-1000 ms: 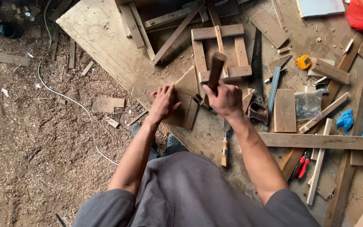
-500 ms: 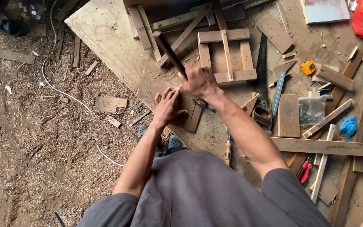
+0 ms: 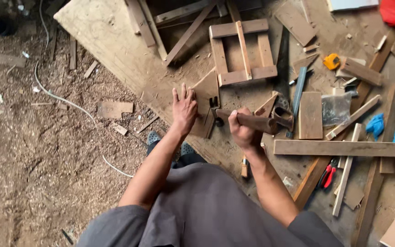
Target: The person uses a ruler and pencil to mark lines on a small triangular wooden piece, then uses a hammer to drive nails along the marked lines. The person handles the ruler, pencil, hammer, and nails while working on the wood piece.
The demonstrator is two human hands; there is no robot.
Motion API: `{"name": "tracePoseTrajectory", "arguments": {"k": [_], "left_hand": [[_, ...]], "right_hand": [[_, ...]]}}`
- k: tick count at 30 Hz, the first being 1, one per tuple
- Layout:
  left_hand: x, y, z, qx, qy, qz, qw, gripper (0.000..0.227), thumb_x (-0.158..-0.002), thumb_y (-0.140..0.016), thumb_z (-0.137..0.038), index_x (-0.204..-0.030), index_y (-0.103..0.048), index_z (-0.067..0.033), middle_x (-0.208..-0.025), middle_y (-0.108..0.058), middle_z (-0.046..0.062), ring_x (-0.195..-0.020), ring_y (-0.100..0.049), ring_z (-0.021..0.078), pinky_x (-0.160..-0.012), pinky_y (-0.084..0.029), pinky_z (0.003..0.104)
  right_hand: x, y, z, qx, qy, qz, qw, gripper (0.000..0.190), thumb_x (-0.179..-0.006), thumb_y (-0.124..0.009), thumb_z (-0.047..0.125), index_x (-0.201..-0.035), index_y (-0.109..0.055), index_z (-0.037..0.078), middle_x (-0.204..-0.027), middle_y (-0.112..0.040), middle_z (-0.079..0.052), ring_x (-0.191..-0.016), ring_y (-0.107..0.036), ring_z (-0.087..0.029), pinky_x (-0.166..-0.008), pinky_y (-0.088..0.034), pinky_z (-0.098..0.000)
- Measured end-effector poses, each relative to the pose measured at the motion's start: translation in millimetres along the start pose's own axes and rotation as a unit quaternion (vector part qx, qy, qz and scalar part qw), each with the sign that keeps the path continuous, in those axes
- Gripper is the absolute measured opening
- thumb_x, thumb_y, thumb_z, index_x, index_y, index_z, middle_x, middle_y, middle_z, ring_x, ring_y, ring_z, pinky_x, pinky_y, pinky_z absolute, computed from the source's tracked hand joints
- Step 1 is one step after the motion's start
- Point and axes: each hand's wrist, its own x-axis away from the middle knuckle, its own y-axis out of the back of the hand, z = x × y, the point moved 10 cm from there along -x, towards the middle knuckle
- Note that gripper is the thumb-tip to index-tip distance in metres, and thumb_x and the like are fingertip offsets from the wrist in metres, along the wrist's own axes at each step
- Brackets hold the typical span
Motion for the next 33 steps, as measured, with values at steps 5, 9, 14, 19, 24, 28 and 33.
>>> {"name": "tracePoseTrajectory", "arguments": {"k": [5,9,14,19,24,28,33], "left_hand": [[-15.1,-9.8,-12.5,-0.005,0.007,0.01,1.0,0.041,-0.097,-0.057,-0.035,-0.129,-0.07,-0.0139,-0.164,-0.034,0.015,-0.157,-0.01,0.043,-0.118,-0.008,0.069],[-18.9,-11.3,-14.6,-0.034,-0.003,0.041,0.999,0.033,-0.104,-0.054,-0.031,-0.121,-0.074,-0.013,-0.166,-0.031,0.018,-0.16,-0.01,0.0414,-0.121,-0.008,0.071],[-8.6,5.3,-5.3,0.017,-0.023,-0.054,0.998,0.083,-0.094,-0.059,-0.043,-0.157,-0.036,0.005,-0.164,-0.025,0.023,-0.154,-0.014,0.0334,-0.122,-0.002,0.058],[18.5,-7.5,-4.9,-0.017,-0.026,-0.049,0.998,0.081,-0.1,-0.054,-0.043,-0.157,-0.025,0.006,-0.168,-0.021,0.021,-0.156,-0.015,0.0298,-0.122,-0.003,0.063],[61.0,-8.4,17.0,0.22,-0.063,-0.086,0.97,0.079,-0.095,-0.056,-0.033,-0.163,-0.026,-0.006,-0.173,-0.02,0.014,-0.155,-0.017,0.0303,-0.121,-0.007,0.068],[97.0,14.3,73.9,0.414,-0.072,-0.25,0.872,0.056,-0.091,-0.068,-0.012,-0.145,-0.052,-0.0129,-0.159,-0.043,0.012,-0.152,-0.031,0.033,-0.124,-0.013,0.06],[94.1,19.0,95.0,0.437,-0.007,-0.316,0.842,0.014,-0.087,-0.069,-0.006,-0.099,-0.068,-0.015,-0.139,-0.064,0.003,-0.146,-0.045,0.0276,-0.12,-0.025,0.049]], "right_hand": [[38.6,5.4,21.1,-0.02,0.151,0.001,0.988,0.015,-0.098,-0.064,0.015,-0.084,-0.063,0.011,-0.06,-0.057,0.0,-0.048,-0.057,-0.017,-0.046,-0.046,-0.0312],[82.9,23.2,46.4,0.014,0.201,0.039,0.979,0.013,-0.1,-0.061,0.012,-0.095,-0.061,0.0,-0.059,-0.05,-0.004,-0.047,-0.053,-0.02,-0.046,-0.046,-0.0357],[94.9,24.0,34.4,-0.052,0.085,0.067,0.993,0.034,-0.102,-0.061,0.025,-0.117,-0.068,-0.004,-0.073,-0.069,-0.008,-0.059,-0.07,-0.019,-0.05,-0.056,-0.0298],[95.1,-23.2,-5.2,-0.329,-0.122,0.211,0.912,0.04,-0.099,-0.065,0.033,-0.124,-0.067,0.001,-0.099,-0.077,-0.016,-0.077,-0.082,-0.021,-0.05,-0.06,-0.0273],[82.5,-26.1,-28.1,-0.378,-0.213,0.273,0.858,0.039,-0.098,-0.068,0.027,-0.126,-0.067,-0.001,-0.109,-0.077,-0.023,-0.083,-0.081,-0.027,-0.06,-0.063,-0.0324],[73.3,-15.8,-36.3,-0.39,-0.252,0.221,0.858,0.04,-0.099,-0.067,0.025,-0.129,-0.063,-0.001,-0.114,-0.076,-0.025,-0.088,-0.08,-0.028,-0.064,-0.064,-0.0323],[68.8,-16.6,-43.3,-0.398,-0.3,0.174,0.85,0.036,-0.102,-0.062,0.023,-0.129,-0.059,0.0,-0.116,-0.075,-0.025,-0.093,-0.08,-0.029,-0.069,-0.06,-0.0319]]}}
